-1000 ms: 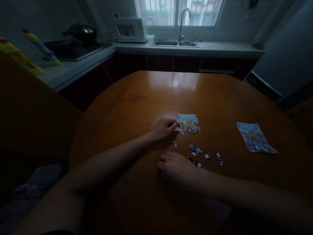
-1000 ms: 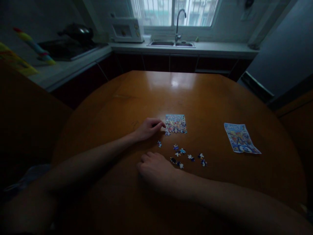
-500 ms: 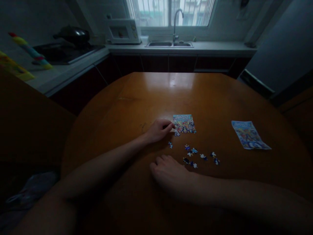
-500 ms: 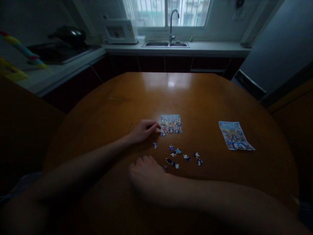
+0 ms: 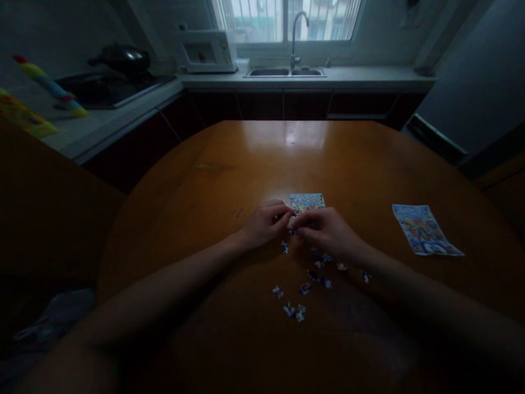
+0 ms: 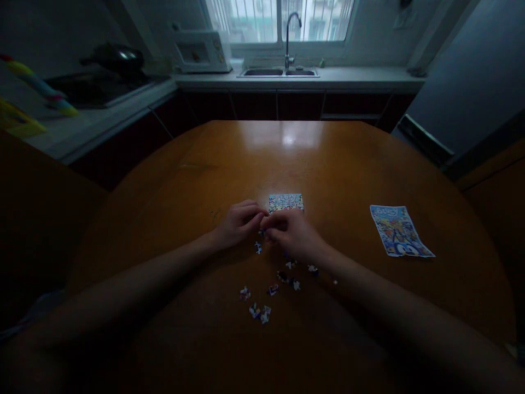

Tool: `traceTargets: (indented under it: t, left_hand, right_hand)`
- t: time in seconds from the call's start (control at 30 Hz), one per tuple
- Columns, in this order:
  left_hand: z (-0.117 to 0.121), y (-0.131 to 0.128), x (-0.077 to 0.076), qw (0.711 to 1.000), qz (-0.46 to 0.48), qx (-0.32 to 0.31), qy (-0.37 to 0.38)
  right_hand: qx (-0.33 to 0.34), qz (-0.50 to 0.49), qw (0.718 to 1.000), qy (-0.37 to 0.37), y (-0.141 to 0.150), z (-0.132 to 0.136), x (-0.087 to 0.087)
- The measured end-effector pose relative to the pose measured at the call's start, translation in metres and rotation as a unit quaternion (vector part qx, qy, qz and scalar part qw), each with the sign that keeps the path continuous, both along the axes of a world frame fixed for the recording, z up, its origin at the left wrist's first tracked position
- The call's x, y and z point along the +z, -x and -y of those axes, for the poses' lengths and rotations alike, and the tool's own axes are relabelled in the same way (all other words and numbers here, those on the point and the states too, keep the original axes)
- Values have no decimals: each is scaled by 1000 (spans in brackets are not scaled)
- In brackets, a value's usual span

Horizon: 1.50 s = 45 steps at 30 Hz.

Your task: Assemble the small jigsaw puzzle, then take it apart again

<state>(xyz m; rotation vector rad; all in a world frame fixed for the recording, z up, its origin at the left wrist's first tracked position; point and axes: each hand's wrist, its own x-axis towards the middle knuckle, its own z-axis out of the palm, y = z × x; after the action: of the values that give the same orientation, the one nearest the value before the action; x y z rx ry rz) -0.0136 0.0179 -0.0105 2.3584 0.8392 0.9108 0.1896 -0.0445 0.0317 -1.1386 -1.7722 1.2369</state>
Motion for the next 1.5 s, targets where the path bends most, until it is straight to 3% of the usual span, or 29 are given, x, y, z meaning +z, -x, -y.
traceTargets:
  t: [0.13,0.23,0.43,0.77,1.5]
  left_hand:
    - [8,-2,5,998,16,-4,-66]
    - [16,-5,8,996,28,-12,-83]
    - [23,-6,11,995,9,-39,-93]
    - [23,-4,11,992,8,-55,-117]
    - [22,-4,9,988,7,-46,-146]
  right_hand:
    - [-82,-98,990,66,-31,-22,-17]
    - [-99,-117,984,91,-39,-22,-29]
    - [-51,-120,986,104,-36,-13,-30]
    - [-37,-158,977,138,-26,-3,-30]
    - [1,-215,971,103,-25,2,-33]
